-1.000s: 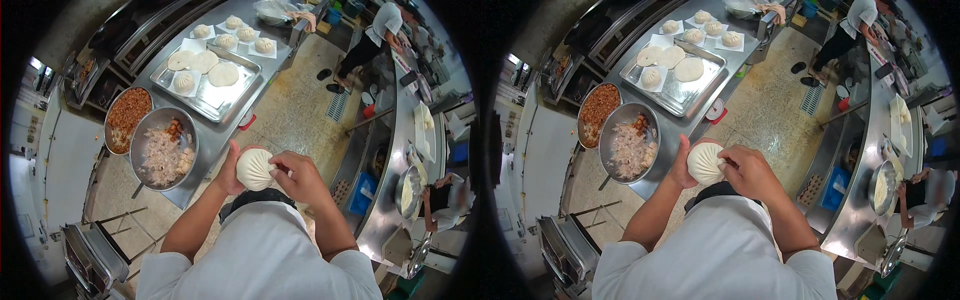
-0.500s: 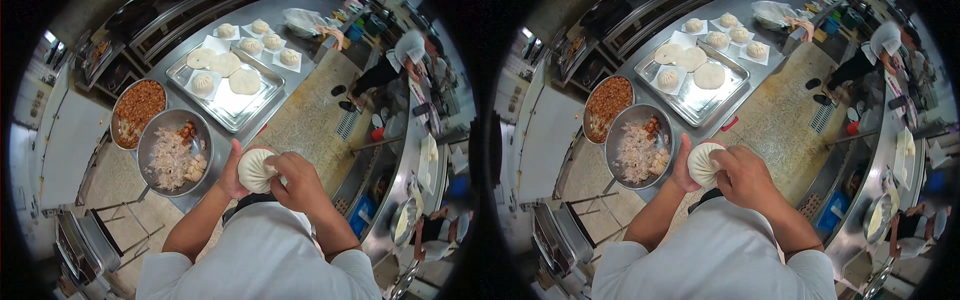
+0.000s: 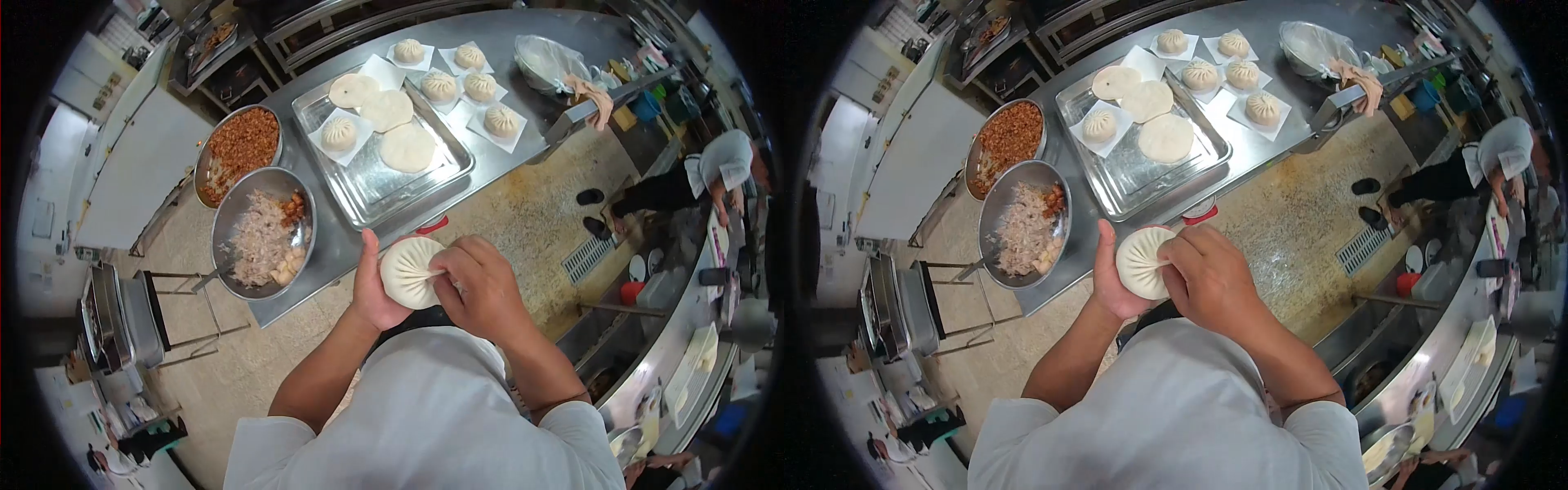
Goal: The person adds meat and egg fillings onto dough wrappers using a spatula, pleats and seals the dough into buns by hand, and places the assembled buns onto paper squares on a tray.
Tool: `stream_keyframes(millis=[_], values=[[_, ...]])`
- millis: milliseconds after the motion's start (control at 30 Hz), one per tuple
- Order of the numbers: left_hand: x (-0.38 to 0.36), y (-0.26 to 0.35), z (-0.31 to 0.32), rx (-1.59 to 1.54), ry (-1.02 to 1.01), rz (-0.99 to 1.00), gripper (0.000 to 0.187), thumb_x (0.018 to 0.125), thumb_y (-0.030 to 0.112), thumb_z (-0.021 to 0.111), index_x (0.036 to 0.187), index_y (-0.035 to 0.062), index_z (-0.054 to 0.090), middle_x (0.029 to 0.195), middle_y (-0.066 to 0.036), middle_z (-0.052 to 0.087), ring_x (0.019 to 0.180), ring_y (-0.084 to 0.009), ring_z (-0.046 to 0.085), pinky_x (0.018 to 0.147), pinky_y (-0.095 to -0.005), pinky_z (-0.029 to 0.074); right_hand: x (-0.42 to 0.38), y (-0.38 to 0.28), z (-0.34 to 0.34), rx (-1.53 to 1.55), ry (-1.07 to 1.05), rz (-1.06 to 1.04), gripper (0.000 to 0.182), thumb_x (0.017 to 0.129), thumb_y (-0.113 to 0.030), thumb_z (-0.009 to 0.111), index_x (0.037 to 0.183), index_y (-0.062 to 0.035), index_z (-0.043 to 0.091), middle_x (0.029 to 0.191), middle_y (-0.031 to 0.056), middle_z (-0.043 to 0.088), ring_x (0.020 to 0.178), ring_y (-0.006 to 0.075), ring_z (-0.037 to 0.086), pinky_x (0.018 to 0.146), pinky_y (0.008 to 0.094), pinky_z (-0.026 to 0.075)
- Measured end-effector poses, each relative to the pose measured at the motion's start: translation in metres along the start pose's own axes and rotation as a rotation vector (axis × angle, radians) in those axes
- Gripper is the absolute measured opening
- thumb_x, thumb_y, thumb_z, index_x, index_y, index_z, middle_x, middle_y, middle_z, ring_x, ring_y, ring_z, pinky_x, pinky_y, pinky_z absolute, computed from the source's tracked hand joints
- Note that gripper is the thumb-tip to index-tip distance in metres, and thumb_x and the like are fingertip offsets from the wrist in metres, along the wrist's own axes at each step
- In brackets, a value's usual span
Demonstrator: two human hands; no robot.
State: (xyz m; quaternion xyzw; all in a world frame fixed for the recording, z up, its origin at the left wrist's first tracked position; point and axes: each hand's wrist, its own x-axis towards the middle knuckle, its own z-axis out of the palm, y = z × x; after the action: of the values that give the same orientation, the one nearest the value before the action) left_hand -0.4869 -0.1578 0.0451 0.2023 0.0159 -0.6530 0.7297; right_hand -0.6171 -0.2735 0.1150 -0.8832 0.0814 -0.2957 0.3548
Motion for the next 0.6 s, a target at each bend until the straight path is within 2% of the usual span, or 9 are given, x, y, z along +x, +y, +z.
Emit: stream_keyframes(millis=[67, 133, 367, 500, 567, 600], values=[[0.014, -0.010, 0.009, -0.033, 0.011, 0.056, 0.094, 0.087, 0.084, 0.030, 0.129, 0.0036, 0.053, 0.126, -0.015, 0.060, 0.118, -0.0279, 0.059, 0.102, -0.0453, 0.047, 0.005, 0.006, -0.018, -0.066, 0.044, 0.071, 0.027, 0.070, 0.000, 0.072, 0.095, -0.0026, 0.061, 0.090, 0.0143, 0.059, 0.085, 0.0350, 0.060, 0.076, 0.0433, 0.051], [0.024, -0.015, 0.012, -0.051, -0.053, 0.117, 0.093, 0.087, 0.083, 0.029, 0.130, 0.0037, 0.053, 0.127, -0.015, 0.059, 0.118, -0.0280, 0.058, 0.103, -0.0447, 0.047, 0.008, 0.024, -0.026, -0.061, -0.002, -0.001, 0.028, 0.070, 0.000, 0.073, 0.095, -0.0024, 0.062, 0.091, 0.0143, 0.059, 0.086, 0.0349, 0.060, 0.076, 0.0431, 0.051], [0.046, -0.016, 0.005, -0.071, 0.031, 0.222, 0.092, 0.088, 0.082, 0.029, 0.130, 0.0036, 0.053, 0.127, -0.015, 0.059, 0.119, -0.0280, 0.058, 0.104, -0.0438, 0.046, 0.039, 0.058, -0.023, -0.012, -0.175, -0.189, 0.024, 0.070, 0.001, 0.071, 0.091, -0.0011, 0.061, 0.091, 0.0145, 0.057, 0.083, 0.0343, 0.058, 0.074, 0.0424, 0.050], [0.054, -0.002, -0.005, -0.111, 0.020, 0.232, 0.091, 0.088, 0.082, 0.029, 0.130, 0.0040, 0.053, 0.127, -0.014, 0.060, 0.118, -0.0278, 0.059, 0.103, -0.0445, 0.047, 0.057, 0.064, -0.014, -0.007, -0.237, -0.199, 0.023, 0.070, 0.001, 0.070, 0.091, -0.0019, 0.060, 0.089, 0.0144, 0.055, 0.082, 0.0337, 0.057, 0.071, 0.0416, 0.049], [0.062, 0.007, -0.013, -0.161, -0.002, 0.240, 0.091, 0.088, 0.081, 0.030, 0.130, 0.0041, 0.053, 0.126, -0.014, 0.060, 0.118, -0.0278, 0.059, 0.102, -0.0448, 0.047, 0.060, 0.065, -0.004, 0.016, -0.122, -0.104, 0.022, 0.070, 0.001, 0.071, 0.089, -0.0031, 0.062, 0.088, 0.0135, 0.054, 0.081, 0.0324, 0.056, 0.070, 0.0409, 0.048], [0.064, 0.011, -0.015, -0.160, -0.007, 0.236, 0.090, 0.089, 0.081, 0.030, 0.130, 0.0043, 0.054, 0.126, -0.013, 0.060, 0.117, -0.0277, 0.059, 0.102, -0.0450, 0.047, 0.064, 0.067, 0.000, 0.019, -0.136, -0.108, 0.022, 0.070, 0.001, 0.071, 0.089, -0.0031, 0.062, 0.088, 0.0135, 0.054, 0.081, 0.0324, 0.056, 0.070, 0.0409, 0.048]])
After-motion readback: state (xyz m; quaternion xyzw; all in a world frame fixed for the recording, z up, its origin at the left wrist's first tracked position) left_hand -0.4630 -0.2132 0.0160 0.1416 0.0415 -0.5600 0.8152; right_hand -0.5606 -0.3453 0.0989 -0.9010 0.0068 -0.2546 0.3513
